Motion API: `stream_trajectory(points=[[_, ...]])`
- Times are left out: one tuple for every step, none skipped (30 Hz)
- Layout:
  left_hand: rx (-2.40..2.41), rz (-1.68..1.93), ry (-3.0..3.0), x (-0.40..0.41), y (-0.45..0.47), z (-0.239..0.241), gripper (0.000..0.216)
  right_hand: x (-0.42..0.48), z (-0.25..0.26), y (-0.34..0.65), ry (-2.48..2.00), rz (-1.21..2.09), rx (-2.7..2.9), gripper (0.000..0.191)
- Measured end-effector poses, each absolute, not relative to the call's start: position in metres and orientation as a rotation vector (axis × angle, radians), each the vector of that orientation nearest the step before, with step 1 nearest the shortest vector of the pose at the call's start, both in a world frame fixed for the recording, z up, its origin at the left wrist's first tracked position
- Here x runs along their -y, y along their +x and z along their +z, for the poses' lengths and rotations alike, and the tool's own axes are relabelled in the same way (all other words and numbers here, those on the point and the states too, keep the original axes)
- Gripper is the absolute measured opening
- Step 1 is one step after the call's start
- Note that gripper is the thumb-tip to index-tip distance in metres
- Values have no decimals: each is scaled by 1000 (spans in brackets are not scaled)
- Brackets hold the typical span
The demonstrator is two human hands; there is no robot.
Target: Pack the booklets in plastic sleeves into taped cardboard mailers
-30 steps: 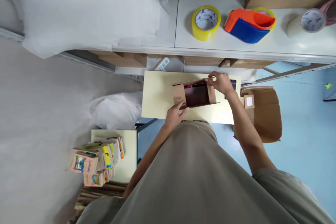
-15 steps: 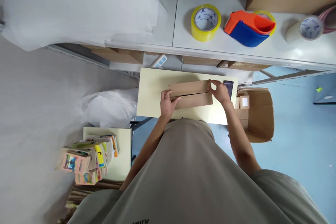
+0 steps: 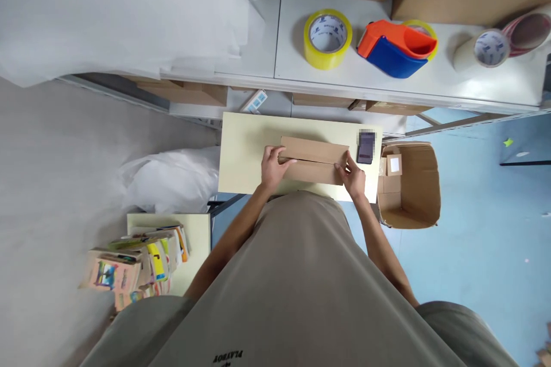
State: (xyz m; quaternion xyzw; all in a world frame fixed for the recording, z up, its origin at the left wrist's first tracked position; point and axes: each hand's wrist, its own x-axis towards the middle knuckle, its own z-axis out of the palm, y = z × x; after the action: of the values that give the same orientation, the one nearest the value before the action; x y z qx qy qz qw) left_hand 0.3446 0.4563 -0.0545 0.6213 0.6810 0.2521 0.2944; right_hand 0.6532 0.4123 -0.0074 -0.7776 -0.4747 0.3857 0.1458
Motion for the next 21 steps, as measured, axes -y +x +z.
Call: stream_trajectory(points=[[-1787, 673, 1674, -456, 345, -54, 50, -409, -7, 655, -2241, 1103, 1358, 78], [-1765, 680, 1692, -456, 346, -54, 48, -407, -7, 656, -2237, 1093, 1356, 78], [-1748, 689, 1708, -456, 346, -54, 46, -406, -8, 657, -2228, 1082, 1359, 78], [-1734, 694, 1723, -456, 346, -54, 44, -406, -9, 658, -2213, 1076, 1364, 79], [-1724, 693, 1734, -456, 345, -54, 43, -405, -10, 658, -2196, 1073, 1371, 79], [-1717, 685, 1745, -456, 345, -54, 43, -405, -12, 658, -2178, 1072, 1380, 79], [-1712, 673, 1757, -457, 344, -54, 42, -405, -14, 658, -2165, 1069, 1390, 78], [-1704, 662, 1771, -457, 343, -53, 42, -404, -16, 658, -2158, 1060, 1406, 77], [-1693, 656, 1789, -457, 341, -52, 41, -402, -17, 658, -2158, 1044, 1433, 74], [-1679, 656, 1810, -457, 340, -51, 40, -401, -19, 657, -2163, 1019, 1471, 72], [-1666, 661, 1834, -457, 339, -49, 38, -400, -20, 657, -2170, 980, 1518, 70], [-1658, 665, 1860, -457, 338, -47, 37, -399, -20, 657, -2173, 931, 1572, 68], [-1657, 670, 1887, -457, 337, -44, 35, -399, -19, 658, -2166, 874, 1630, 67], [-1661, 674, 1913, -459, 338, -41, 33, -401, -16, 659, -2149, 809, 1687, 66], [-1667, 679, 1938, -461, 340, -36, 30, -405, -10, 660, -2122, 740, 1738, 66], [-1668, 690, 1961, -465, 344, -31, 27, -410, -2, 662, -2090, 668, 1782, 67], [-1658, 712, 1985, -471, 349, -23, 23, -418, 9, 665, -2056, 594, 1818, 68], [-1632, 749, 2009, -479, 356, -14, 21, -429, 22, 668, -2025, 513, 1847, 69], [-1593, 803, 2034, -489, 365, -3, 19, -442, 38, 671, -1997, 425, 1866, 71], [-1541, 868, 2062, -502, 375, 10, 20, -457, 56, 674, -1973, 330, 1878, 72], [-1477, 950, 2091, -515, 387, 24, 22, -474, 75, 677, -1943, 236, 1889, 74]])
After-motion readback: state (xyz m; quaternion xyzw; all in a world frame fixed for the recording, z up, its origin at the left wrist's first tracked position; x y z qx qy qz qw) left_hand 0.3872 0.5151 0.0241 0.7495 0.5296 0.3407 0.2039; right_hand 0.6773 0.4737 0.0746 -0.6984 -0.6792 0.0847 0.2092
